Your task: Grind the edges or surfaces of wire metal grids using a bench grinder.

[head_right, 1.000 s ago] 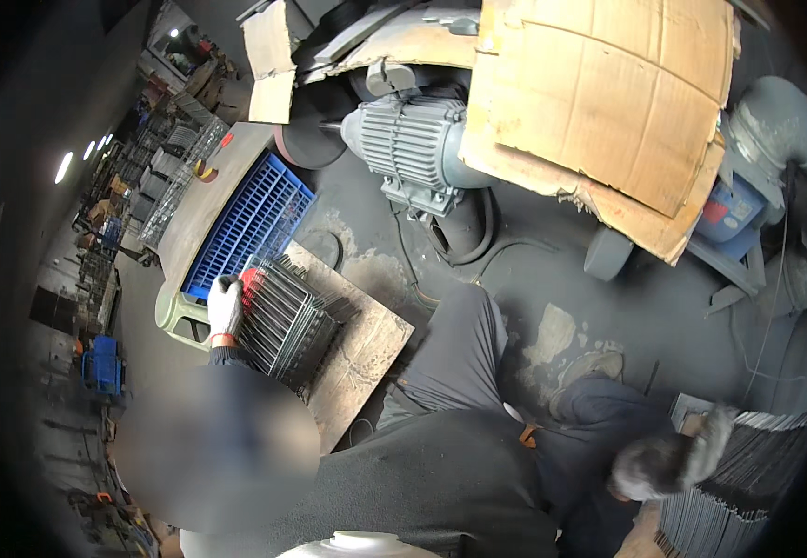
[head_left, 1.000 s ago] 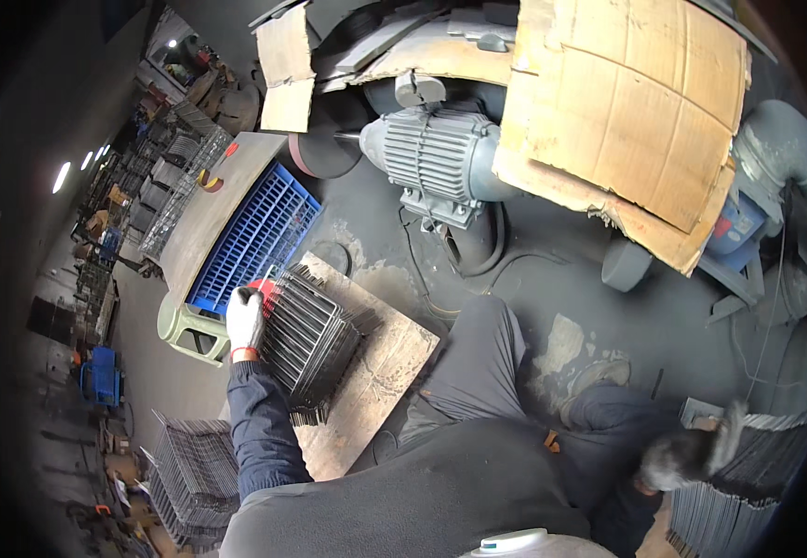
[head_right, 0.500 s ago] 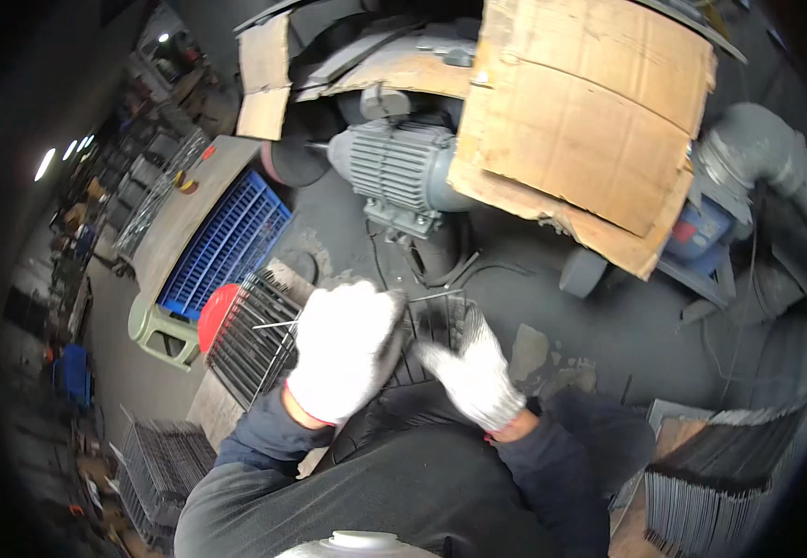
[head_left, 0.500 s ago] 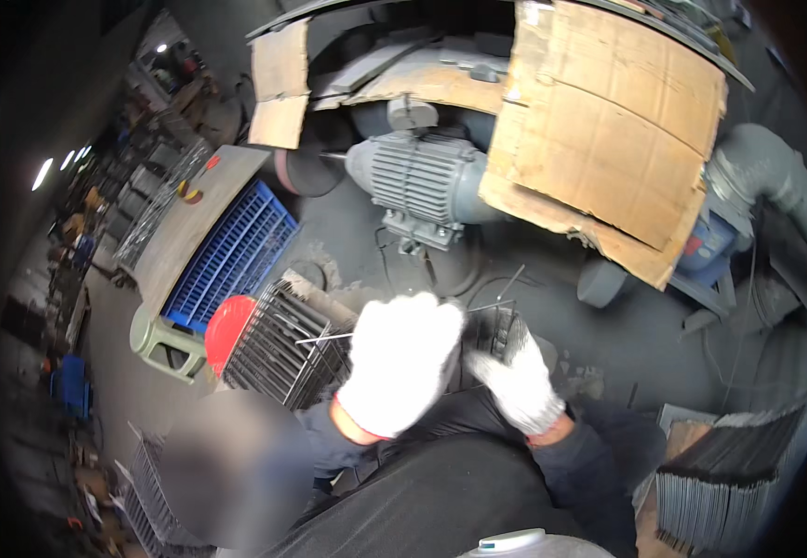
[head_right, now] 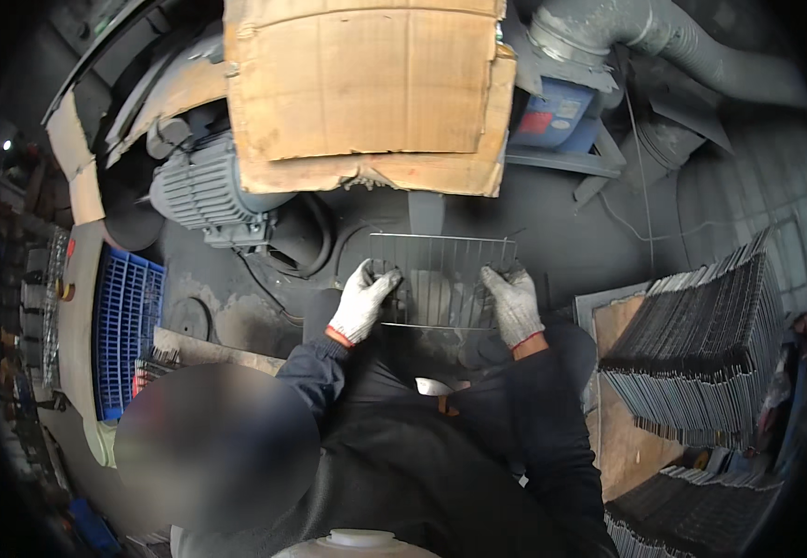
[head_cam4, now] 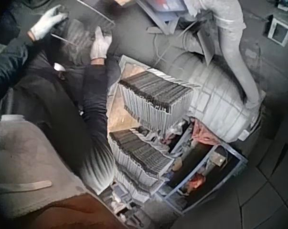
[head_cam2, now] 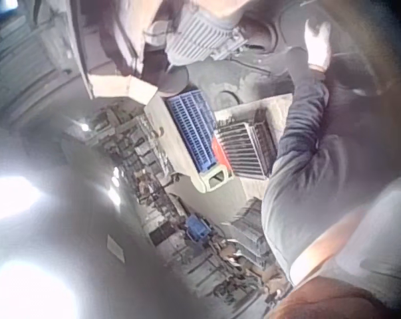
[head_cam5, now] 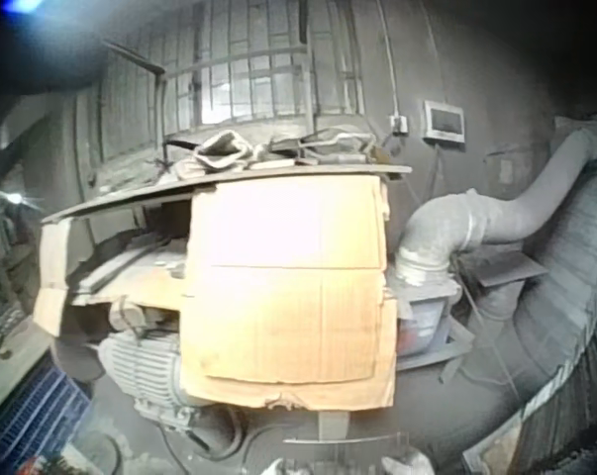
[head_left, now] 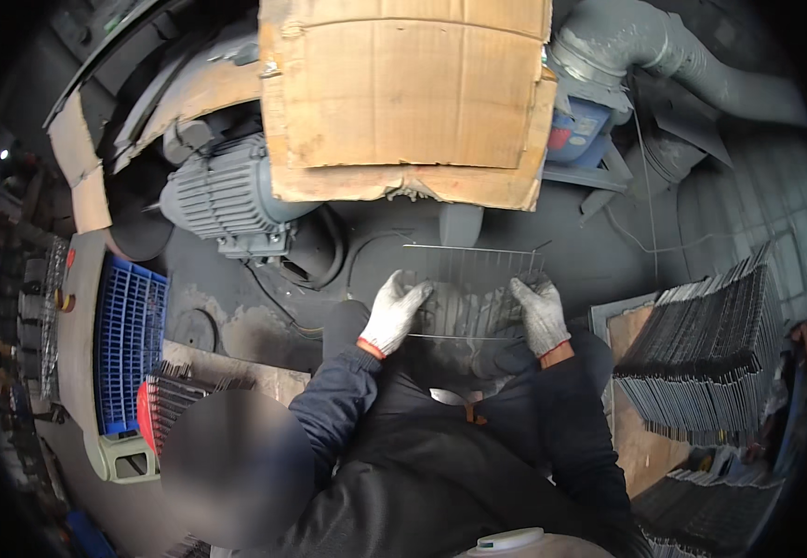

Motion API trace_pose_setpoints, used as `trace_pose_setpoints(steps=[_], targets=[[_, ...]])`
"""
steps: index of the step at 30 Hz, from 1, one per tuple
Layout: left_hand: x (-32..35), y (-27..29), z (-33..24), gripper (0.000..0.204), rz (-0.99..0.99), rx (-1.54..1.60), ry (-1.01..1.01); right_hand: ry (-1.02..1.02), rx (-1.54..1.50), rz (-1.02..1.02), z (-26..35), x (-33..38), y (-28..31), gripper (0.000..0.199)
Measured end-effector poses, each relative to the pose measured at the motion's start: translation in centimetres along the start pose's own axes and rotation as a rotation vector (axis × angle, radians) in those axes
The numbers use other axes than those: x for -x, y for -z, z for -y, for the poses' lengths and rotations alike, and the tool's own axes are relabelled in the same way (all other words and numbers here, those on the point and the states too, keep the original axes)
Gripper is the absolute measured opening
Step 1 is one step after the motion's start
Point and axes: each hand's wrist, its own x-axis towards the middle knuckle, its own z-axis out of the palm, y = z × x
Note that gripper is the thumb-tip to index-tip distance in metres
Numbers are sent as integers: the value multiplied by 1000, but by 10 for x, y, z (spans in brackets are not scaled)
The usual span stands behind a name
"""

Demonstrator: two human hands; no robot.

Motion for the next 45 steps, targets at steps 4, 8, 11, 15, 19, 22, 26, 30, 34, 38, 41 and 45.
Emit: trace_pose_setpoints(steps=[4, 8, 11, 15, 19, 22, 26, 30, 34, 38, 41, 45], targets=[[-21, -18, 20, 34, 109, 13, 144, -23, -10, -15, 24, -6, 23, 21], [-11, 10, 20, 22, -11, -55, 108, -36, 174, 18, 21, -7, -21, 20], [0, 41, 5, 19, -61, -52, 120, 33, 167, 59, -23, -18, -41, 19], [-16, 25, 14, 27, 7, -311, 10, 60, 151, -38, -7, -5, -20, 21], [-27, -27, 21, 34, 148, -204, 25, 8, 61, -134, 40, 6, 9, 20], [-15, -13, 15, 32, 38, -247, 21, -86, 166, -80, 43, -2, -12, 19], [5, 45, -14, 25, -86, -147, 92, 46, 143, 37, -27, -12, -60, 21], [0, 43, -11, 27, -39, -176, 45, -27, 191, 1, -1, -3, -60, 24], [-26, -12, 34, 25, 12, -297, -66, -18, 136, -105, 37, 8, -17, 26], [-14, 1, 17, 27, 30, -184, -50, -116, 188, -107, 34, -4, -22, 17], [8, 52, -17, 28, -89, -213, 132, -94, 272, 19, 5, -6, -67, 16], [4, 61, -39, 19, -123, -117, 240, -257, 205, 60, -13, -8, -52, 22]])
